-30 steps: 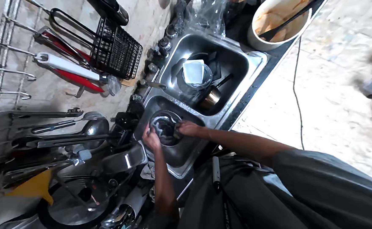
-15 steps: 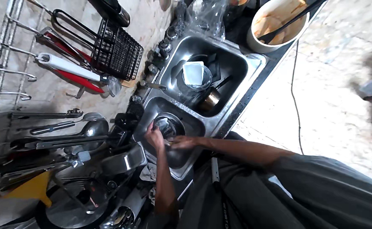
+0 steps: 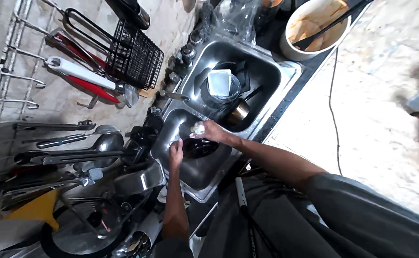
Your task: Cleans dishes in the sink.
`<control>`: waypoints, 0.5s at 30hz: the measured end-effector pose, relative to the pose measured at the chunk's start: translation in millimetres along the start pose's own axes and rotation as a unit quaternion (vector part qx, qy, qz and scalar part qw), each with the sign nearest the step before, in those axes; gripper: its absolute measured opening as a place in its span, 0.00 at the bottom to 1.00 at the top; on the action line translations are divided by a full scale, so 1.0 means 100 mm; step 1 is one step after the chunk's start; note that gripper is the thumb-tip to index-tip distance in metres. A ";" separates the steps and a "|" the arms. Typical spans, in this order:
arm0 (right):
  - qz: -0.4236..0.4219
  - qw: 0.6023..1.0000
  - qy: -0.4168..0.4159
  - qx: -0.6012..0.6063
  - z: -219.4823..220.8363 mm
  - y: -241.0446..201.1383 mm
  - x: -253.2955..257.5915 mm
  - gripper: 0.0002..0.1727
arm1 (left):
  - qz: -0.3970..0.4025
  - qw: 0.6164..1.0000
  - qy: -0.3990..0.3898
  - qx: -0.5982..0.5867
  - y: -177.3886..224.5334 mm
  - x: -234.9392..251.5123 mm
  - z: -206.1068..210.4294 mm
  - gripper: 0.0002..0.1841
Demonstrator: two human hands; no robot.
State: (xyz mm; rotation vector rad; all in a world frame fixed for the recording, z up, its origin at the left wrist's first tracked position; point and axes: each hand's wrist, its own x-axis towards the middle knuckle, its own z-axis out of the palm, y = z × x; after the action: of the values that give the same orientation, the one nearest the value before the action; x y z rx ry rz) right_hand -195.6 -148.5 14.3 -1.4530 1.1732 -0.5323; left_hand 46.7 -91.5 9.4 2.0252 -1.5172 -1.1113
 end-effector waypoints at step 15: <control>-0.083 0.987 0.101 -0.091 0.70 0.07 -0.25 0.20 | -0.199 0.946 0.239 -0.097 0.62 -0.50 0.37 0.34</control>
State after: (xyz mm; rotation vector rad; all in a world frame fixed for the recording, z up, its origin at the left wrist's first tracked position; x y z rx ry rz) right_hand -149.5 -92.8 -3.2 -1.6953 1.2925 -0.7163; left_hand -25.5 -61.1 48.1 2.2966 -0.7537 -0.7734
